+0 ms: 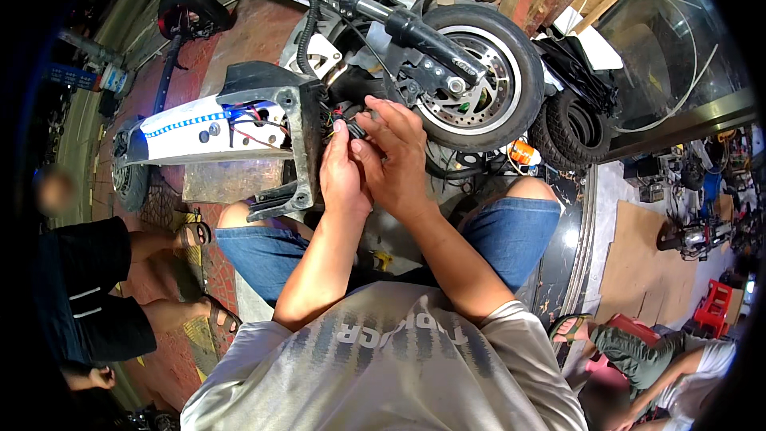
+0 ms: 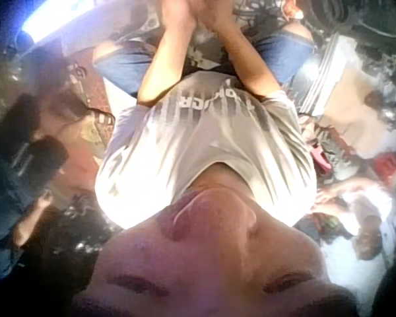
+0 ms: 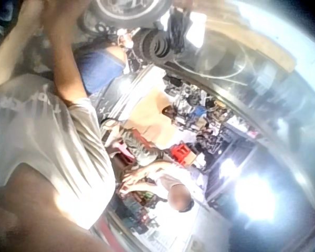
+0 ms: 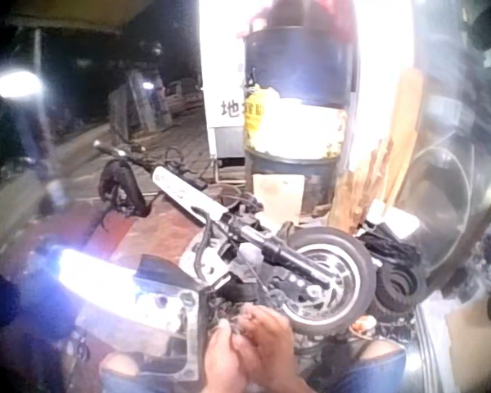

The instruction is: The person manipulates the internal wiring and electronic components inside the base of an electric scooter, connecting small wire plugs and then fitting a plastic casing back onto the scooter body by hand.

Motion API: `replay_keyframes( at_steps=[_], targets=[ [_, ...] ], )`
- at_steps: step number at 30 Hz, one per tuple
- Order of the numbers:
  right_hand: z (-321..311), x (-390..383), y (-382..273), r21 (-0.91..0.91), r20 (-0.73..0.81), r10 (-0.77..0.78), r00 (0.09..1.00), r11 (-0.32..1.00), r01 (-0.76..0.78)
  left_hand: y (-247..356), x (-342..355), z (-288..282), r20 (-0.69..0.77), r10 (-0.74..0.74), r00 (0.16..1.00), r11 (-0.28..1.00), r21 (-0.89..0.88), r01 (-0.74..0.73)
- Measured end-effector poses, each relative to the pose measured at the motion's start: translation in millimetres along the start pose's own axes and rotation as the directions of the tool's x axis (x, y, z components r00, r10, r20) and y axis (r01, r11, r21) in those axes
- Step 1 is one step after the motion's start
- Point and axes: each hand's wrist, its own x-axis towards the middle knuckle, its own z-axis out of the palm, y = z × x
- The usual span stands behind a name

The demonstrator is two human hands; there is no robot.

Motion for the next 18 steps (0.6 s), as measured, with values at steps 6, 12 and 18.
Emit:
replay_keyframes(
  at_steps=[6,12,18],
  targets=[
    [-1.8,3.0,0.3,-0.004,0.043,0.015,0.999,1.000,-0.015,-7.2,12.6,-20.0,0.037,0.029,0.999,0.997,0.065,-0.032],
    [-14.6,15.9,-13.1,0.133,0.074,0.112,0.991,0.984,-0.121,-7.0,12.0,-24.0,0.171,0.029,0.985,0.996,0.074,-0.042],
    [-7.7,14.2,0.6,0.095,0.187,0.064,0.980,0.992,-0.083,3.3,-1.6,2.2,-0.020,-0.001,1.000,0.995,0.104,0.003]
  ],
)
